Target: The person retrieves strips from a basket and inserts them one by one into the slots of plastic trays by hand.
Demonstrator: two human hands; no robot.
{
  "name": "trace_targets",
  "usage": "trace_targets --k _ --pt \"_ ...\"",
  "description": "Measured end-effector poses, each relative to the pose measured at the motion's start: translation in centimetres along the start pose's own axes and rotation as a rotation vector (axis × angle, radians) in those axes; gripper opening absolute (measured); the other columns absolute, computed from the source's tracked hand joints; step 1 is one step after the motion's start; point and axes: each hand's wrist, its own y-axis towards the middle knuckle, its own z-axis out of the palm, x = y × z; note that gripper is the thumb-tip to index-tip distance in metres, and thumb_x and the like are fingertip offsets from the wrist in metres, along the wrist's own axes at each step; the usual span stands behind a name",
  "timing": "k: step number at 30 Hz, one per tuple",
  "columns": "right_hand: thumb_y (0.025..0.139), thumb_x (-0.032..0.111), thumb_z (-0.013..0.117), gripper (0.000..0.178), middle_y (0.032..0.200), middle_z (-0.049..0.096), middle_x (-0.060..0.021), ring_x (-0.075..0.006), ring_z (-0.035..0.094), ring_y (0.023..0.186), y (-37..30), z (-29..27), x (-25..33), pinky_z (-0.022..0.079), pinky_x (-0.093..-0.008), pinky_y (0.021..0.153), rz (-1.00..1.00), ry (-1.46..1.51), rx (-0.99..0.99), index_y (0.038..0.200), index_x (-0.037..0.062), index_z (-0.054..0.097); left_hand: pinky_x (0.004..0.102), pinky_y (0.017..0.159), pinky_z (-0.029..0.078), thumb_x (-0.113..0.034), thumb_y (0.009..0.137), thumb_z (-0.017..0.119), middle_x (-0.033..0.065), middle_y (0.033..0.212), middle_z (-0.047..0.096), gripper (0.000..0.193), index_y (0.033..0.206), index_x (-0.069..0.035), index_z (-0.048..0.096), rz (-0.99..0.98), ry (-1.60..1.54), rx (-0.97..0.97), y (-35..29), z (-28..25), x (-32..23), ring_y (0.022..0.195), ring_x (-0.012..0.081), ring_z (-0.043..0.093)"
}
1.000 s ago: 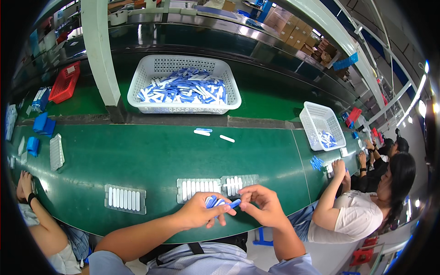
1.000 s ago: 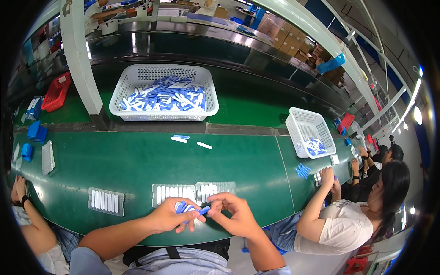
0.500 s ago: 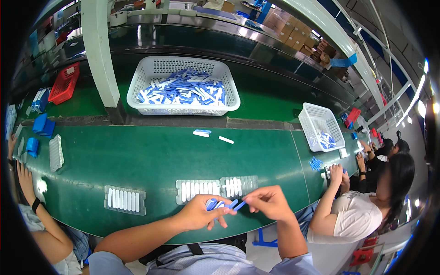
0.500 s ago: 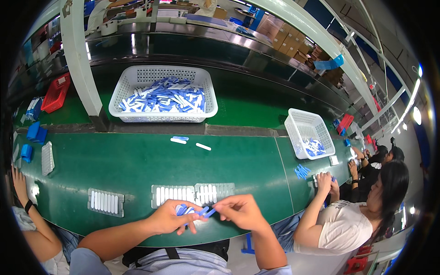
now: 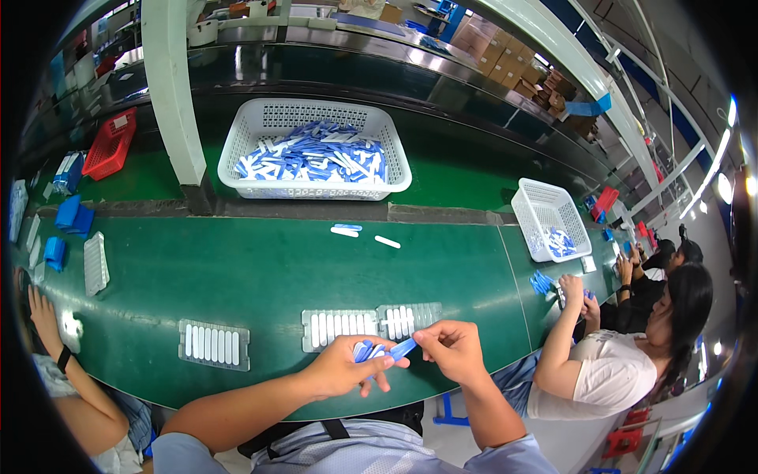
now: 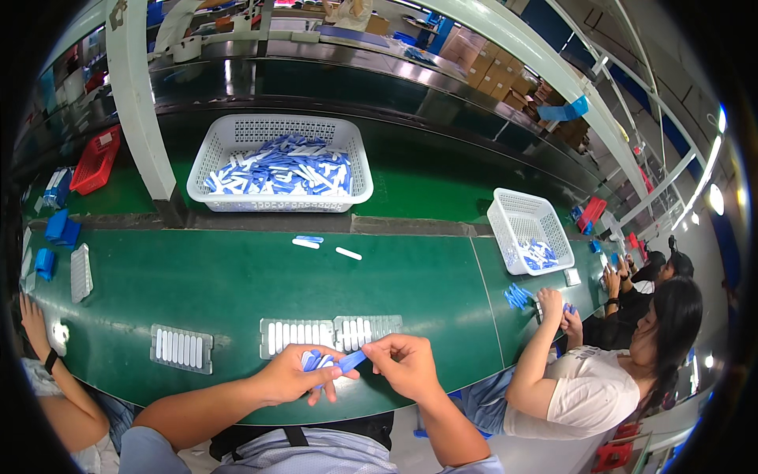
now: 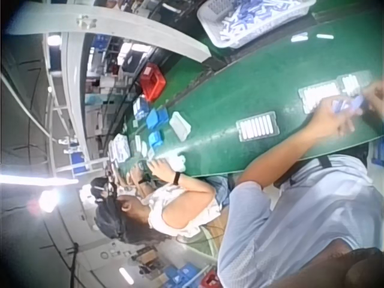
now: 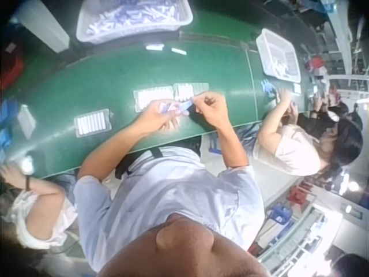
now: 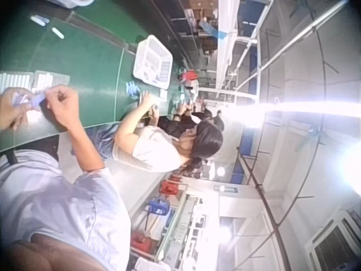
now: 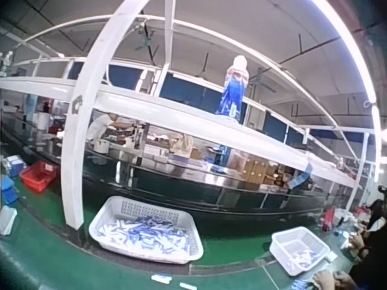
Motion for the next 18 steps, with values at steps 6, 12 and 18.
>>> trace_targets --k 6,12,18 --pt "0.092 0.007 0.073 0.011 0.070 0.068 -0.0045 -0.0075 0.061 0.060 0.1 -0.3 0.5 0.046 -0.0213 0.054 -0.103 0.011 -0.168 0.088 -0.0029 0.074 0.0242 0.050 0.052 -0.013 0.100 0.063 0.0127 0.108 0.075 0.031 0.123 0.006 0.063 0.054 0.094 -0.092 -0.2 0.0 0.0 0.068 0.0121 0.069" --pt "0.091 0.007 0.072 0.012 0.073 0.070 -0.0064 -0.0098 0.062 0.060 4.4 -5.9 0.1 0.050 -0.0230 0.057 -0.019 -0.063 0.062 0.091 -0.0050 0.073 0.0246 0.051 0.053 -0.011 0.099 0.062 0.0119 0.104 0.075 0.029 0.123 0.007 0.063 0.044 0.113 -0.110 -0.1 0.0 0.2 0.068 0.0115 0.069" --pt "0.083 0.010 0.078 0.022 0.072 0.064 -0.0064 -0.0118 0.056 0.059 6.6 -4.0 1.6 0.047 -0.0288 0.057 -0.152 -0.670 0.275 0.103 0.0025 0.073 0.0246 0.052 0.053 -0.011 0.099 0.061 0.0112 0.104 0.075 0.028 0.122 0.006 0.064 0.020 0.147 -0.113 -0.2 0.2 0.1 0.067 0.0114 0.069"
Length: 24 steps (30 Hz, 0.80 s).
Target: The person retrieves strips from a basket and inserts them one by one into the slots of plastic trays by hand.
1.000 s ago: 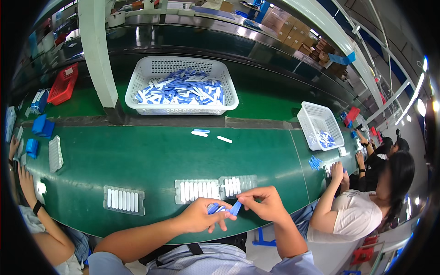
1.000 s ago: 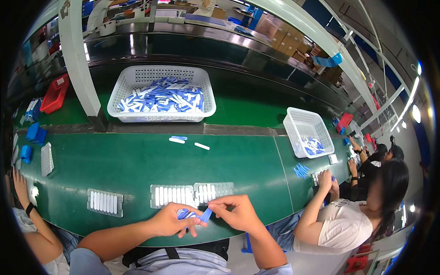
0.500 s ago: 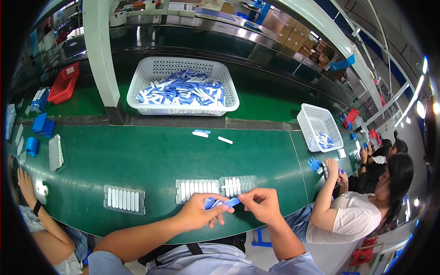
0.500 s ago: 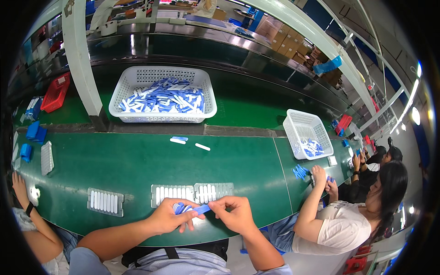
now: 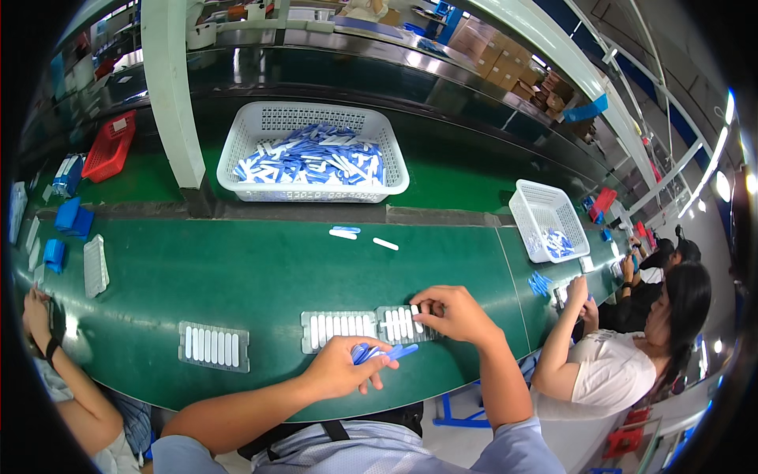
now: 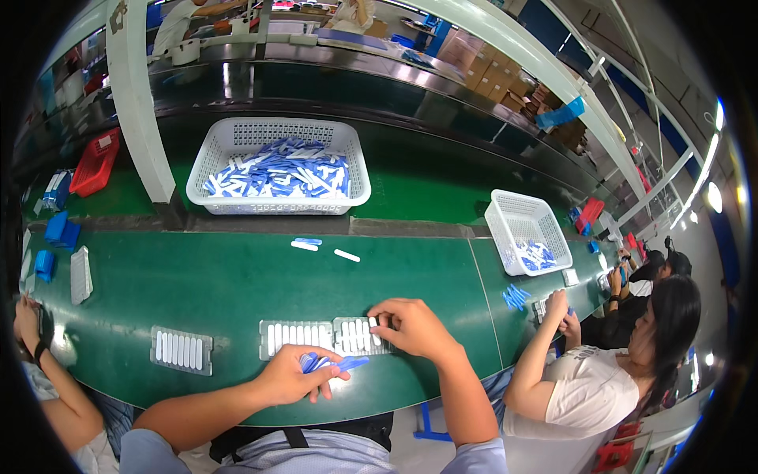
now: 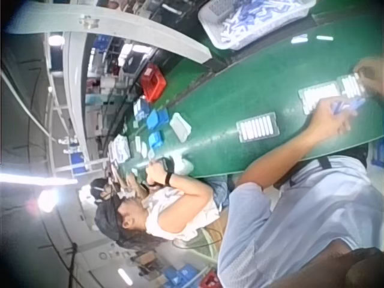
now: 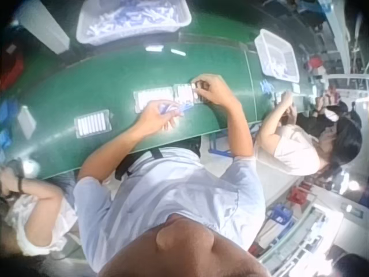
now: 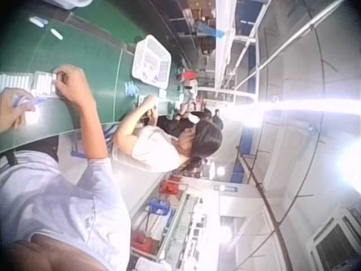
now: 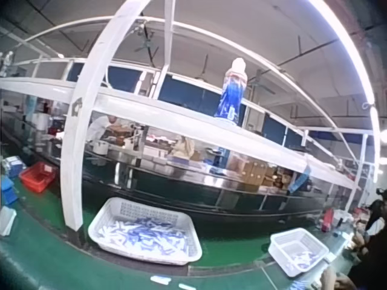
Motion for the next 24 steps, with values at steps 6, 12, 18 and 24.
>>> trace_targets --k 6,12,18,24 --pt "0.081 0.013 0.082 0.041 0.075 0.051 -0.0027 -0.0117 0.048 0.066 0.4 -0.2 -1.3 0.042 -0.0294 0.060 -0.137 -0.099 -0.001 0.118 0.0051 0.068 0.0248 0.051 0.053 -0.010 0.099 0.061 0.0114 0.104 0.075 0.028 0.122 0.007 0.063 0.005 -0.027 -0.014 -0.2 -0.2 -0.1 0.067 0.0117 0.069" --pt "0.083 0.009 0.079 0.030 0.076 0.054 0.0020 -0.0071 0.046 0.066 -1.5 1.8 -2.5 0.040 -0.0247 0.060 -0.115 0.250 -0.270 0.111 0.0027 0.070 0.0248 0.051 0.053 -0.010 0.100 0.061 0.0118 0.105 0.075 0.029 0.122 0.007 0.062 0.011 -0.032 -0.016 0.0 -0.2 -0.3 0.067 0.0121 0.069" --pt "0.088 0.007 0.074 0.010 0.072 0.061 0.0006 -0.0060 0.053 0.064 -3.8 3.8 1.3 0.042 -0.0236 0.057 -0.078 0.352 -0.306 0.095 0.0004 0.074 0.0247 0.050 0.053 -0.011 0.100 0.061 0.0111 0.104 0.075 0.028 0.122 0.006 0.063 0.010 -0.040 -0.025 0.1 -0.3 0.0 0.067 0.0118 0.068" --pt "0.089 0.004 0.073 0.006 0.070 0.067 -0.0029 -0.0082 0.061 0.062 -5.0 4.8 1.5 0.046 -0.0222 0.058 0.080 0.667 -0.343 0.091 -0.0010 0.072 0.0240 0.050 0.051 -0.012 0.100 0.062 0.0092 0.104 0.075 0.028 0.121 0.005 0.064 0.007 0.010 -0.010 -0.1 0.2 -0.5 0.066 0.0102 0.068"
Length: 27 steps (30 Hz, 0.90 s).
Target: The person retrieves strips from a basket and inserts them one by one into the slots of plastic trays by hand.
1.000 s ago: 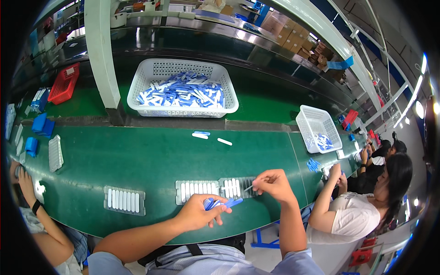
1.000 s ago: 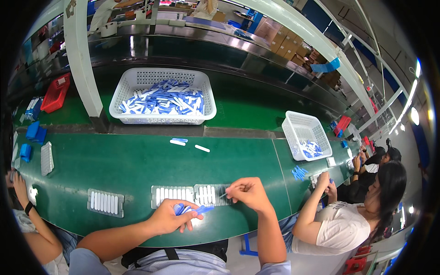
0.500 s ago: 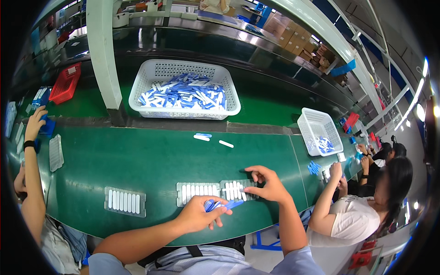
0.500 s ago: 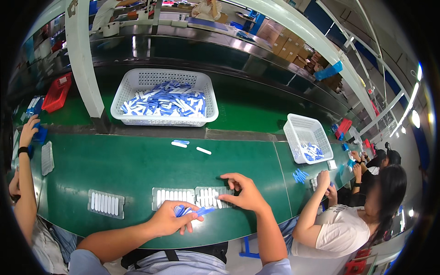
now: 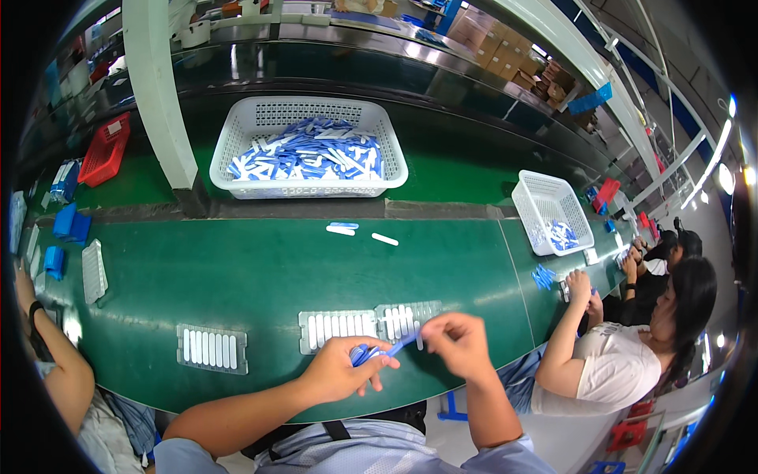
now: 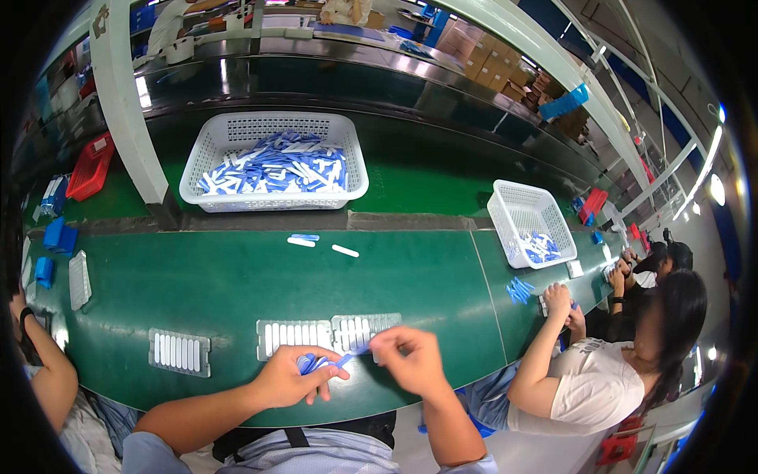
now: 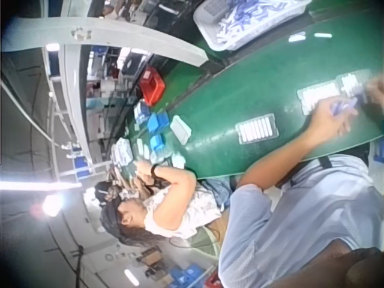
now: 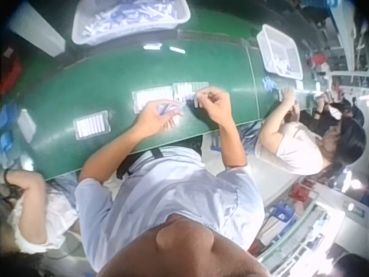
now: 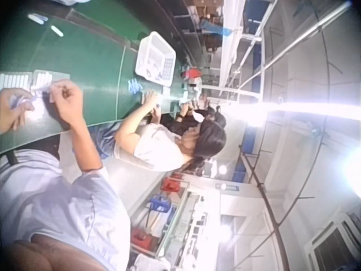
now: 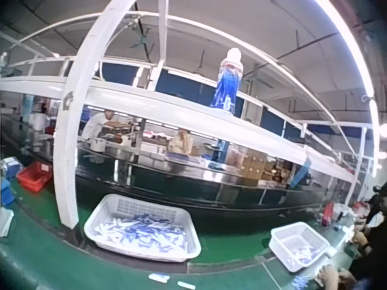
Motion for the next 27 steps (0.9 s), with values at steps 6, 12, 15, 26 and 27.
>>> trace_targets --k 6,12,15,26,27 --pt "0.091 0.006 0.072 0.010 0.064 0.066 -0.0037 -0.0057 0.056 0.055 2.9 -4.5 -1.9 0.042 -0.0201 0.051 0.114 0.074 -0.177 0.084 -0.0009 0.072 0.0241 0.054 0.053 -0.010 0.099 0.060 0.0058 0.101 0.076 0.032 0.129 0.000 0.063 -0.061 0.201 0.076 0.0 0.0 -0.1 0.063 0.0088 0.066" --pt "0.089 0.005 0.073 0.009 0.072 0.071 -0.0074 -0.0073 0.058 0.056 4.6 -6.1 -2.6 0.044 -0.0210 0.052 0.145 0.070 -0.027 0.085 -0.0025 0.072 0.0333 0.060 0.055 -0.008 0.094 0.061 0.0092 0.091 0.076 0.059 0.151 -0.009 0.045 0.046 0.511 0.216 -0.5 0.7 0.0 0.060 0.0181 0.067" --pt "0.088 0.004 0.075 0.008 0.076 0.072 -0.0088 -0.0082 0.060 0.060 5.9 -6.8 -2.1 0.047 -0.0217 0.055 0.146 0.072 0.091 0.086 -0.0032 0.072 0.0463 0.064 0.053 -0.007 0.092 0.061 0.0233 0.084 0.070 0.067 0.154 -0.008 0.036 0.186 0.802 0.290 0.0 1.7 -0.2 0.066 0.0383 0.068" --pt "0.071 0.020 0.085 0.051 0.085 0.055 -0.0067 -0.0236 0.057 0.080 8.5 -5.2 0.6 0.049 -0.0367 0.073 -0.148 -0.707 0.524 0.117 0.0057 0.068 0.0508 0.073 0.054 -0.014 0.095 0.057 0.0273 0.090 0.067 0.060 0.152 -0.005 0.039 0.029 1.347 0.296 5.3 3.5 -2.7 0.080 0.0424 0.069" --pt "0.071 0.021 0.085 0.058 0.088 0.055 -0.0073 -0.0246 0.058 0.085 8.4 -5.4 0.6 0.049 -0.0371 0.076 -0.156 -0.702 0.513 0.123 0.0065 0.064 0.0497 0.075 0.054 -0.013 0.094 0.058 0.0278 0.094 0.068 0.061 0.152 -0.005 0.040 0.089 1.363 0.280 5.4 3.2 -2.6 0.083 0.0428 0.068"
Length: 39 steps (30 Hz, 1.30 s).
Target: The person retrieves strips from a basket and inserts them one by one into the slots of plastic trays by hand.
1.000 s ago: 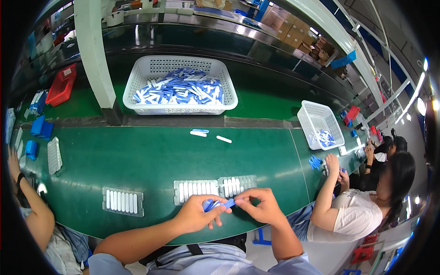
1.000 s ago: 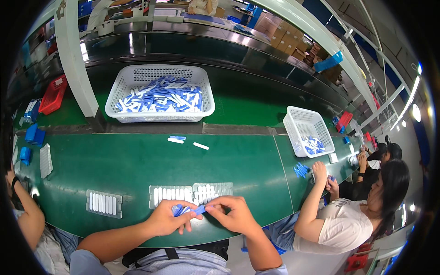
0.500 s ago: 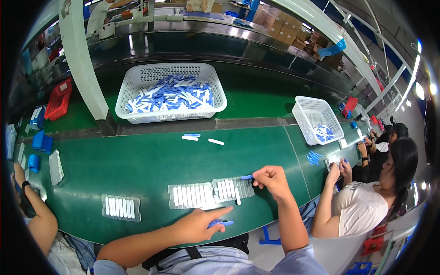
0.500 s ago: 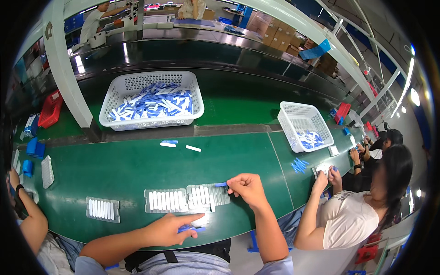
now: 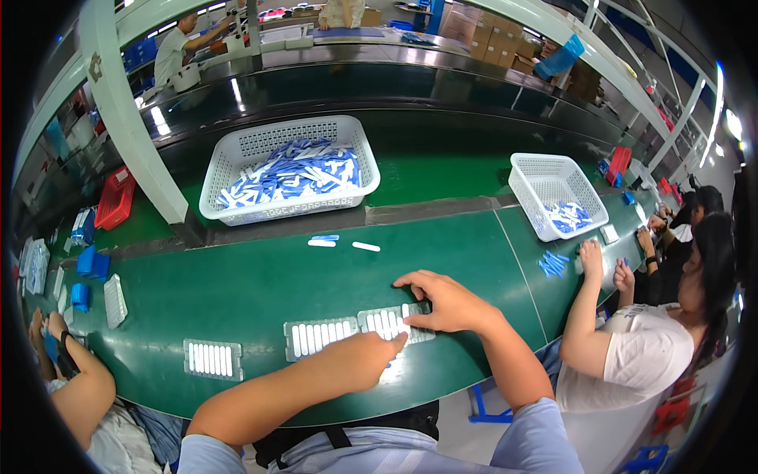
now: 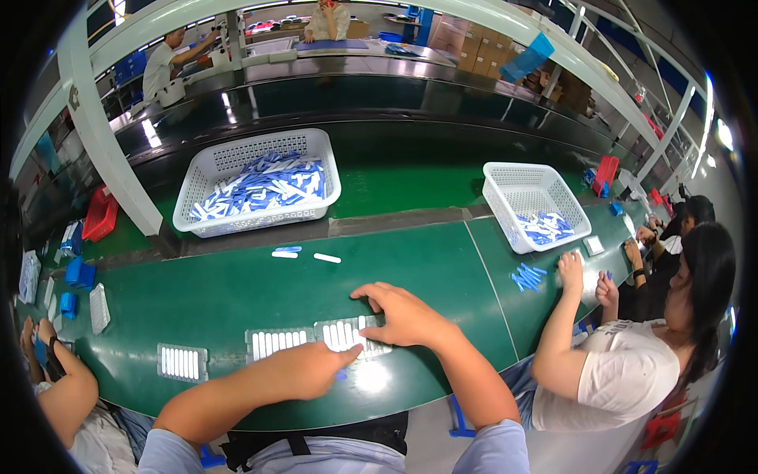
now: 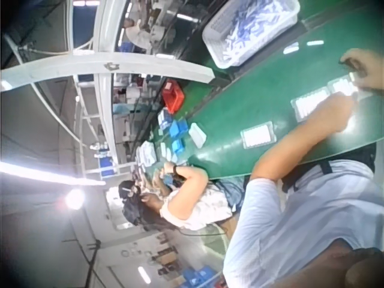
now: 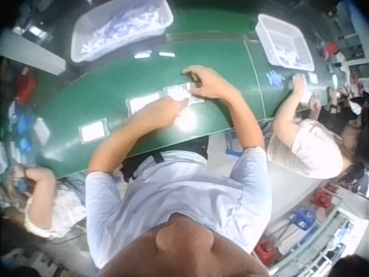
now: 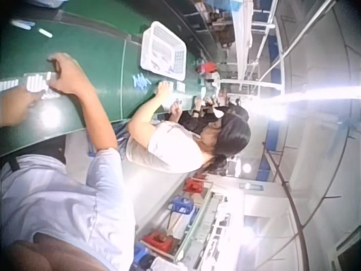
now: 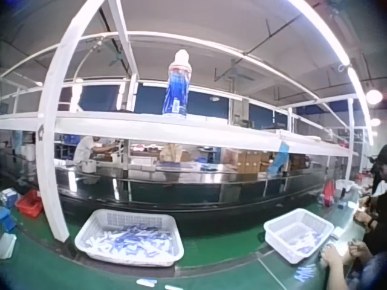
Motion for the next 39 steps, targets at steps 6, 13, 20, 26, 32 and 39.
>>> trace_targets --k 6,13,20,26,32,39 --pt "0.068 0.026 0.089 0.077 0.090 0.053 -0.0061 -0.0220 0.054 0.086 -0.6 0.6 -2.2 0.047 -0.0341 0.077 -0.147 0.017 -0.040 0.134 0.0050 0.056 0.0403 0.073 0.055 -0.009 0.091 0.058 0.0167 0.096 0.073 0.070 0.157 -0.011 0.035 -0.082 -0.047 0.153 0.2 -3.8 -0.1 0.077 0.0330 0.069" --pt "0.067 0.027 0.089 0.075 0.092 0.054 -0.0058 -0.0224 0.056 0.086 -0.5 0.5 -2.3 0.047 -0.0340 0.077 -0.081 0.111 -0.049 0.132 0.0059 0.058 0.0298 0.052 0.049 -0.010 0.096 0.060 0.0028 0.090 0.075 0.072 0.160 -0.015 0.028 -0.050 -0.431 0.210 -0.8 -4.8 0.3 0.053 0.0132 0.056" --pt "0.079 0.014 0.083 0.053 0.081 0.051 0.0021 -0.0047 0.044 0.068 -0.6 0.3 -4.1 0.037 -0.0227 0.059 -0.094 0.592 -0.037 0.127 0.0039 0.061 0.0224 0.042 0.042 -0.012 0.097 0.065 0.0044 0.091 0.075 0.036 0.130 0.002 0.062 -0.245 -1.056 -0.127 -3.7 -3.6 0.4 0.054 0.0051 0.055" --pt "0.085 0.012 0.079 0.020 0.066 0.053 0.0038 -0.0044 0.044 0.059 -1.6 1.7 2.4 0.036 -0.0231 0.054 -0.172 0.517 -0.227 0.102 0.0019 0.072 0.0200 0.040 0.041 -0.008 0.097 0.066 0.0107 0.094 0.076 0.025 0.119 0.004 0.068 -0.229 -1.139 -0.296 -5.8 -2.6 0.0 0.051 0.0049 0.055" --pt "0.090 0.009 0.074 0.007 0.070 0.066 0.0005 -0.0037 0.054 0.060 -2.9 3.7 5.9 0.043 -0.0220 0.056 -0.124 0.624 -0.254 0.090 0.0020 0.075 0.0193 0.039 0.041 -0.007 0.098 0.063 0.0107 0.094 0.075 0.023 0.118 0.004 0.067 -0.172 -1.225 -0.382 -5.9 -1.9 -0.8 0.050 0.0049 0.055" --pt "0.091 0.010 0.076 0.016 0.066 0.067 -0.0048 -0.0046 0.058 0.056 -4.0 1.6 3.0 0.041 -0.0179 0.049 0.062 0.994 -0.542 0.080 0.0010 0.070 0.0281 0.055 0.046 -0.016 0.102 0.057 0.0043 0.080 0.069 0.017 0.116 -0.008 0.066 -0.136 -0.941 -0.356 -5.9 -0.4 1.3 0.056 0.0106 0.058"
